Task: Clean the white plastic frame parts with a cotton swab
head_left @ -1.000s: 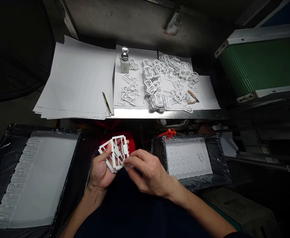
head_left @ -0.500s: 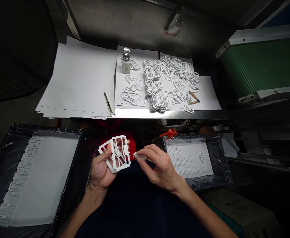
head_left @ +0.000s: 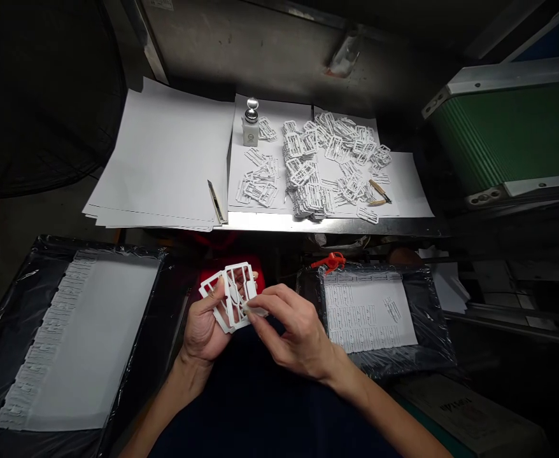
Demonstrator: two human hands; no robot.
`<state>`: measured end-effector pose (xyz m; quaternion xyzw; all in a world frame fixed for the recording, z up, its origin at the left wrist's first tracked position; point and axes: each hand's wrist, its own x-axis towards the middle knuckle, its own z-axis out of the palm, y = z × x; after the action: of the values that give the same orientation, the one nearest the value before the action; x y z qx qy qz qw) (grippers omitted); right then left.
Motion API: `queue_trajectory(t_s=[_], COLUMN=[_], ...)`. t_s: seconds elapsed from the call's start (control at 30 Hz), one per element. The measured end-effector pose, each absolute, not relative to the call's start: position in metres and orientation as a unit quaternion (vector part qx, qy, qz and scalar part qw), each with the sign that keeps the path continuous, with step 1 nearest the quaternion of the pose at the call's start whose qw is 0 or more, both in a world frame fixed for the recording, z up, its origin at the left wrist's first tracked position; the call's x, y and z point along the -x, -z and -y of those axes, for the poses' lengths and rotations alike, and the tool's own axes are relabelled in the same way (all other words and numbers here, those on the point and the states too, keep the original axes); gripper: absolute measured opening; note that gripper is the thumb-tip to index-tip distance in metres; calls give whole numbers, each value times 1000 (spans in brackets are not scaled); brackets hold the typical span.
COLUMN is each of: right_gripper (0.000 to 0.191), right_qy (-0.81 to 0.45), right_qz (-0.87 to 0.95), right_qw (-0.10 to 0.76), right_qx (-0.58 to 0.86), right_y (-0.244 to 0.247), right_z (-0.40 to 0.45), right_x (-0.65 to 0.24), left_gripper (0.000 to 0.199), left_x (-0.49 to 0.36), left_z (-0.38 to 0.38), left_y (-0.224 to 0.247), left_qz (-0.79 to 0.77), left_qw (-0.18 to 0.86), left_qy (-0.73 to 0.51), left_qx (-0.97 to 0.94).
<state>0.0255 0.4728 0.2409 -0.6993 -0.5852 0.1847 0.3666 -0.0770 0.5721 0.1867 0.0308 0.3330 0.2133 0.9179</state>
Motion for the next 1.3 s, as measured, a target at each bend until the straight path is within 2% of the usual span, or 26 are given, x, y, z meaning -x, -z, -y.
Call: queue_trajectory(t_s=[0.27, 0.5, 0.7, 0.83, 1.07, 1.3], right_gripper=[18, 12, 13, 14, 11, 13], right_qy=[-263, -335, -448, -406, -321, -219], right_qz=[644, 449, 348, 355, 440, 549], right_qw=[275, 403, 432, 435, 387, 341], right_qx=[663, 724, 701, 721, 744, 731], right_y=[-246, -251, -248, -246, -251, -241], right_z=[-478, -464, -470, -468, -465, -462], right_x=[-22, -31, -27, -32, -45, -40], left_gripper=[31, 33, 34, 34, 34, 29], left_x=[78, 80, 79, 78, 75, 75], left_z=[-571, -574, -575, -578, -577, -573], left_y=[-185, -182, -182, -183, -189, -191], left_qz=[-351, -314, -281, -265, -307, -375], left_qw=[910, 926, 941, 945, 934, 880], left_qy=[-216, -206, -184, -184, -167, -194], left_qx=[-30, -27, -46, -61, -73, -219])
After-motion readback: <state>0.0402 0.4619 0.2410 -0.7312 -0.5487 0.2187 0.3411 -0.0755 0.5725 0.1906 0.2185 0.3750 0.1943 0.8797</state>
